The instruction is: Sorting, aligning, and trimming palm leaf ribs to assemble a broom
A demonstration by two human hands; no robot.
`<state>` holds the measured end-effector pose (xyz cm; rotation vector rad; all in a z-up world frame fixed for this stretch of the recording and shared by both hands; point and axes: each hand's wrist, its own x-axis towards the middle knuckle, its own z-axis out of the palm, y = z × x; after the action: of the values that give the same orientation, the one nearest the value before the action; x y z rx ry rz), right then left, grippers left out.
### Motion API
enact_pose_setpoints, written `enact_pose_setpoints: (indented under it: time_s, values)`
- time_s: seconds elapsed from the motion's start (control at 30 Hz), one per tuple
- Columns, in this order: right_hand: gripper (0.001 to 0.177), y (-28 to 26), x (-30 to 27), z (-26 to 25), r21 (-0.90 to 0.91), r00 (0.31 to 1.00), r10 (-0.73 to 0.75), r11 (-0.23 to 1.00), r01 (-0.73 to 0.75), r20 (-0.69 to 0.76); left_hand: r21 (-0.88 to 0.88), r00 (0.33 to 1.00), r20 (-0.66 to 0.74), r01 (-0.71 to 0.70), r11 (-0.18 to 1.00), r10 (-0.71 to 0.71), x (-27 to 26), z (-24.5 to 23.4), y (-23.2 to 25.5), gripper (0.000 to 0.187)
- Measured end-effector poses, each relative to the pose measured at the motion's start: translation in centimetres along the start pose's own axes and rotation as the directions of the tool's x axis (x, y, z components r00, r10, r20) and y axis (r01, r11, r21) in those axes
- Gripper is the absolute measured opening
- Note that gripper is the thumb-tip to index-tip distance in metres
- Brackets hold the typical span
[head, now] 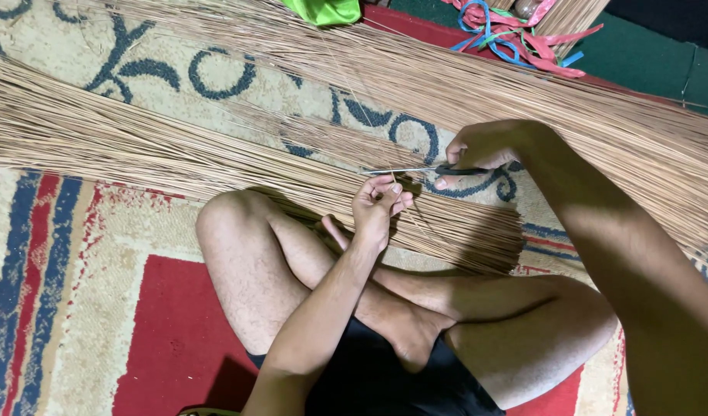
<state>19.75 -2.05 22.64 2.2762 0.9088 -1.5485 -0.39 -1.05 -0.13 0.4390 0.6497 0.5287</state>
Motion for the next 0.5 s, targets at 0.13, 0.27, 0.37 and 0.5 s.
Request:
enact_pose_setpoints:
  time_s: [0.13, 0.27, 0.37, 0.5]
  values:
    - [0.049, 0.8, 2.1, 0.2, -0.014, 1.0, 0.013, 1.0, -0.012, 0.01, -0.002, 1.0, -0.004, 0.008, 1.0, -0.008, -0.2, 0.3, 0.3, 0.023]
    - [0.047, 1.0, 3.1, 0.3, -0.044, 0.999, 0.027, 0.999, -0.026, 0.021, 0.004, 1.0, -0.009, 0.015, 1.0, -0.015, -0.1, 0.2, 0.2, 0.022]
    - [0.048, 0.8, 3.1, 0.1, -0.045, 0.999, 0.023, 0.999, -0.022, 0.037, 0.008, 1.0, -0.011, 0.019, 1.0, -0.019, -0.1, 0.3, 0.4, 0.022]
    - [0.05, 0.3, 2.7, -0.2, -0.087, 0.999, 0.017, 0.996, -0.013, 0.045, 0.004, 1.0, -0.012, 0.019, 1.0, -0.019, -0.1, 0.5, 0.5, 0.023]
